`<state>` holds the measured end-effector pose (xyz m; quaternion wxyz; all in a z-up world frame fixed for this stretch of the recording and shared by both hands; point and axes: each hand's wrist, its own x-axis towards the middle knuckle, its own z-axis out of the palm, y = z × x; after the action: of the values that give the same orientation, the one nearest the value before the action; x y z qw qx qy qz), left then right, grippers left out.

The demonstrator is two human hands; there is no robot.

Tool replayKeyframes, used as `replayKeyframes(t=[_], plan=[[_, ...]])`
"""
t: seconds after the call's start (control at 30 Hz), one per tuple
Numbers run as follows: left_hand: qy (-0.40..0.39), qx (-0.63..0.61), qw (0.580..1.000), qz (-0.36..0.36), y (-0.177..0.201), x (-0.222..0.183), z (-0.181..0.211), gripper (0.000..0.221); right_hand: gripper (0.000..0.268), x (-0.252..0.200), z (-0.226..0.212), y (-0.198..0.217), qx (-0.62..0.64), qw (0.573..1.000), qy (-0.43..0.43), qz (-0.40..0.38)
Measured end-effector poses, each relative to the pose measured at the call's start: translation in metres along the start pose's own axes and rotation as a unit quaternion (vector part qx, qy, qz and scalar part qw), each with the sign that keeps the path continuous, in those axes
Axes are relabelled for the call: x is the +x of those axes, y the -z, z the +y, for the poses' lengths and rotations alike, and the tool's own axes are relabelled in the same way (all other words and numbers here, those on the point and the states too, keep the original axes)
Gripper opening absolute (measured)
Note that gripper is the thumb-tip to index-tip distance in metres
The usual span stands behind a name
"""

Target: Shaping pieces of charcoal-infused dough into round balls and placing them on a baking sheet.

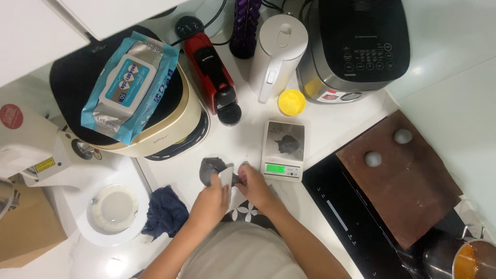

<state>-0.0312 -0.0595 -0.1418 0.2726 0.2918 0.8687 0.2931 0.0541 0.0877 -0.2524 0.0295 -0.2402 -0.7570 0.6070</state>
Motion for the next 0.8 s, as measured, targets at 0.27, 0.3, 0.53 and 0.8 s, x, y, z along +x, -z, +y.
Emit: replayKeyframes(t=[0.27,0.3,0.53,0.8], plan=[[0.008,0.078,0.994,-0.075,-0.069,0.034,-0.021,0.03,0.025,-0.012,-0.009,0.014,-0.157,0.977,0.133,0.047],[0.026,0.08,0.994,-0.065,-0.074,0.039,-0.017,0.029,0.024,-0.013,-0.007,0.014,-0.168,0.972,0.154,0.046],[0.068,-0.045,0.996,-0.024,-0.056,0.053,-0.019,0.048,0.038,0.004,-0.012,0.1,-0.198,0.938,0.155,0.236],[-0.008,0.016,0.999,0.046,-0.04,0.001,-0.017,0.045,0.062,-0.001,-0.064,0.136,-0.384,0.843,0.236,0.293]])
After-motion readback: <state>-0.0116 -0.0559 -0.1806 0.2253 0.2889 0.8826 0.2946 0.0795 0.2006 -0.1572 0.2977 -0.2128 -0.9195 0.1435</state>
